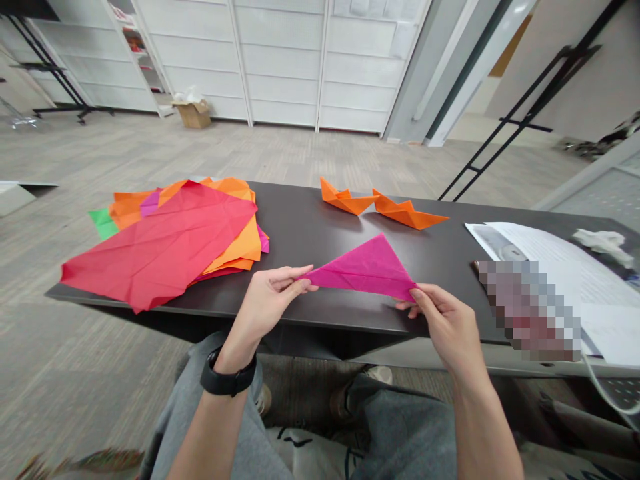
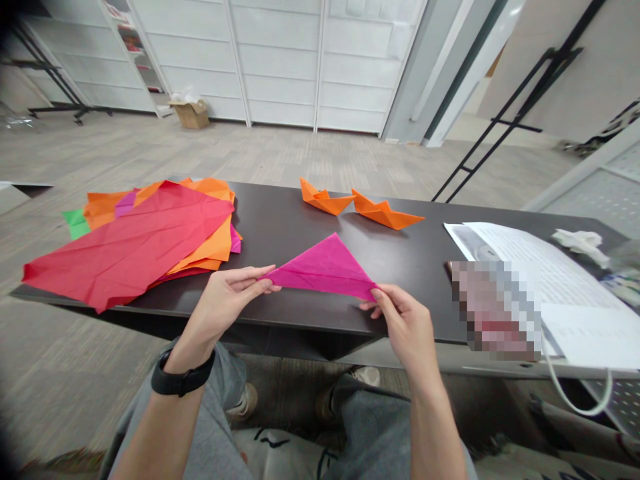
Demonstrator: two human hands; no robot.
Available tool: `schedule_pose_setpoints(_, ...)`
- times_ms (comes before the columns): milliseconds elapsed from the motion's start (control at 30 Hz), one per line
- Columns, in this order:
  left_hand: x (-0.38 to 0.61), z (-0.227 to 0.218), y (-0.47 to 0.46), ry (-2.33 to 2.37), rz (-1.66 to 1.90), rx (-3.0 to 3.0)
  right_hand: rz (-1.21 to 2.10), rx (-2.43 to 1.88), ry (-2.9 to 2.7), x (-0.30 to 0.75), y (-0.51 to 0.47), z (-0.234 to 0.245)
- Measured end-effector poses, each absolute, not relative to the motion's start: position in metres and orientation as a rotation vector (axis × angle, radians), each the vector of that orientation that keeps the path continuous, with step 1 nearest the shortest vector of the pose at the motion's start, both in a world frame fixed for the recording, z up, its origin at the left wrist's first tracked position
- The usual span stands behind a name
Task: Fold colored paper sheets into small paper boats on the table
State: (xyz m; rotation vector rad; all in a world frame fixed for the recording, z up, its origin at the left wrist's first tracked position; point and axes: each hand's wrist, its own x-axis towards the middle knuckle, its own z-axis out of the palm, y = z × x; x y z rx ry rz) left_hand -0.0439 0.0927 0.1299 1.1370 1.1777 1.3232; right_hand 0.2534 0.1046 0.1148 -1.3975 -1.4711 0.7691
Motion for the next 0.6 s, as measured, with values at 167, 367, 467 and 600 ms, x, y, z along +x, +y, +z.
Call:
schedule_pose_setpoints(167, -0.037, 0.133, 0.092, 1.232, 1.400, 1.055, 0.833, -1.326, -1.352, 0.251, 0.104, 0.110)
schedule_pose_setpoints(367, -0.038, 0.132, 0.092, 1.255, 1.353, 1.054, 0.849, -1.333, -1.294, 0.250, 0.105, 0.110)
schedule_pose_setpoints(467, -0.040, 0.133, 0.091, 1.228, 1.316, 1.084, 0.786, -1.387, -1.368, 0.250, 0.105, 0.111)
schedule_pose_setpoints(600, -0.044, 0.134, 0.089, 1.246, 1.326, 1.116, 0.387, -1.392, -1.600, 0.240, 0.098, 0.116)
